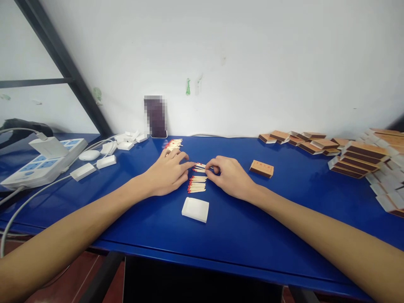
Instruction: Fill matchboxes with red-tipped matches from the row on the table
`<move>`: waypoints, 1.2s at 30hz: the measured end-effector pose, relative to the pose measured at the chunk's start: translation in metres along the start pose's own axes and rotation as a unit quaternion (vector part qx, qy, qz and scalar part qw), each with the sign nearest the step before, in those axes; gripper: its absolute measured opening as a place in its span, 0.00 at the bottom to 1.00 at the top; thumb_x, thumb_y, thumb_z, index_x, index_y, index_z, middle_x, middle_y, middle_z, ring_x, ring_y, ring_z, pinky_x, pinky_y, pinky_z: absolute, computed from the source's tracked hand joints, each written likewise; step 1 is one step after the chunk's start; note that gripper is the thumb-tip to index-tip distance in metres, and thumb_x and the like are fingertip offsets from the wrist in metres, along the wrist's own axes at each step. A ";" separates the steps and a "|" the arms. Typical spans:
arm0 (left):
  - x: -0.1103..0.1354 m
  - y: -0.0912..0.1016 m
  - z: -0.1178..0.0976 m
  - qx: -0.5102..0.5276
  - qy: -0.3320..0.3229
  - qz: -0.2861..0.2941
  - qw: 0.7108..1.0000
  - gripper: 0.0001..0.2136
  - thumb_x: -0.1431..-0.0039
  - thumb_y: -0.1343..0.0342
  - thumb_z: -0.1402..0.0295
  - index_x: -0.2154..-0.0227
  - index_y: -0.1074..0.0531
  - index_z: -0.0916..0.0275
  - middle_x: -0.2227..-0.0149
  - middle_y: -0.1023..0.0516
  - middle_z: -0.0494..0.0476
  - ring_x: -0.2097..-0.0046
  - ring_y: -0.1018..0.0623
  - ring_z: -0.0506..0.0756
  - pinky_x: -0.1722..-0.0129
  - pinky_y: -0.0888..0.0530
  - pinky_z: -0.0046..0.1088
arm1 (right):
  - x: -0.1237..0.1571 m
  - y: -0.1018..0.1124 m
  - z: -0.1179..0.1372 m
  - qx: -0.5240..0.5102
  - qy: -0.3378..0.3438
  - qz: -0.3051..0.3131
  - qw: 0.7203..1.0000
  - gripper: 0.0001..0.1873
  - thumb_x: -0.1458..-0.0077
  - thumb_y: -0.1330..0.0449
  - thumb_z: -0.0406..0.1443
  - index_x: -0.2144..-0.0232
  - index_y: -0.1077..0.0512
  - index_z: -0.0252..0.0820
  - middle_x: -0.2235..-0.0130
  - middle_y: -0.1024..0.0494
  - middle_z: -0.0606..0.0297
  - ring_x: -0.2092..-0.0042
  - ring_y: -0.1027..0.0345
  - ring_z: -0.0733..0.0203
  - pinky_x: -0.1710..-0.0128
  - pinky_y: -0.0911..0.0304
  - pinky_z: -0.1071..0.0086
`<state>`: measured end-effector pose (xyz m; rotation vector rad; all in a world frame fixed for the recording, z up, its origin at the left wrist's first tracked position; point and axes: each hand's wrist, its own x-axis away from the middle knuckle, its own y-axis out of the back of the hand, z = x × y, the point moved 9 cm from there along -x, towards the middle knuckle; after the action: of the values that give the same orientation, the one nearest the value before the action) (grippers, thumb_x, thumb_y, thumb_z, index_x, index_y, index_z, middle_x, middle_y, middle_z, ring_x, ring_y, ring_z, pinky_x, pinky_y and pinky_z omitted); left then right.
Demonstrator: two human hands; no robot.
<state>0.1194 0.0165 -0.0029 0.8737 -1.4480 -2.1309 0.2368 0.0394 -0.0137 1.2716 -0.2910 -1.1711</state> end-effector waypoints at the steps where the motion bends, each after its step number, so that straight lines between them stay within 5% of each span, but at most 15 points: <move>1: 0.000 0.000 0.001 -0.015 0.005 -0.007 1.000 0.17 0.33 0.57 0.65 0.49 0.28 0.62 0.51 0.29 0.65 0.49 0.33 0.65 0.51 0.38 0.47 | 0.000 0.000 0.000 -0.001 0.000 0.002 1.000 0.09 0.44 0.44 0.37 0.68 0.24 0.42 0.75 0.30 0.67 0.74 0.38 0.63 0.72 0.43 0.69; 19: -0.001 -0.008 0.001 0.042 0.014 0.014 0.999 0.18 0.34 0.57 0.65 0.47 0.30 0.63 0.49 0.32 0.65 0.46 0.35 0.65 0.48 0.37 0.48 | 0.001 -0.002 0.000 -0.023 -0.002 0.016 1.000 0.08 0.44 0.43 0.36 0.68 0.24 0.43 0.74 0.30 0.68 0.74 0.40 0.64 0.72 0.44 0.69; 36: 0.002 0.001 -0.009 0.056 -0.001 0.011 0.998 0.11 0.36 0.56 0.67 0.58 0.30 0.64 0.50 0.32 0.64 0.48 0.35 0.64 0.48 0.37 0.47 | 0.004 0.000 0.006 -0.048 0.011 0.028 0.998 0.11 0.41 0.45 0.37 0.70 0.23 0.43 0.74 0.30 0.68 0.74 0.39 0.64 0.71 0.45 0.69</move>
<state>0.1248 0.0088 -0.0047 0.8915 -1.5843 -2.0514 0.2337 0.0327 -0.0131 1.1852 -0.2508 -1.1092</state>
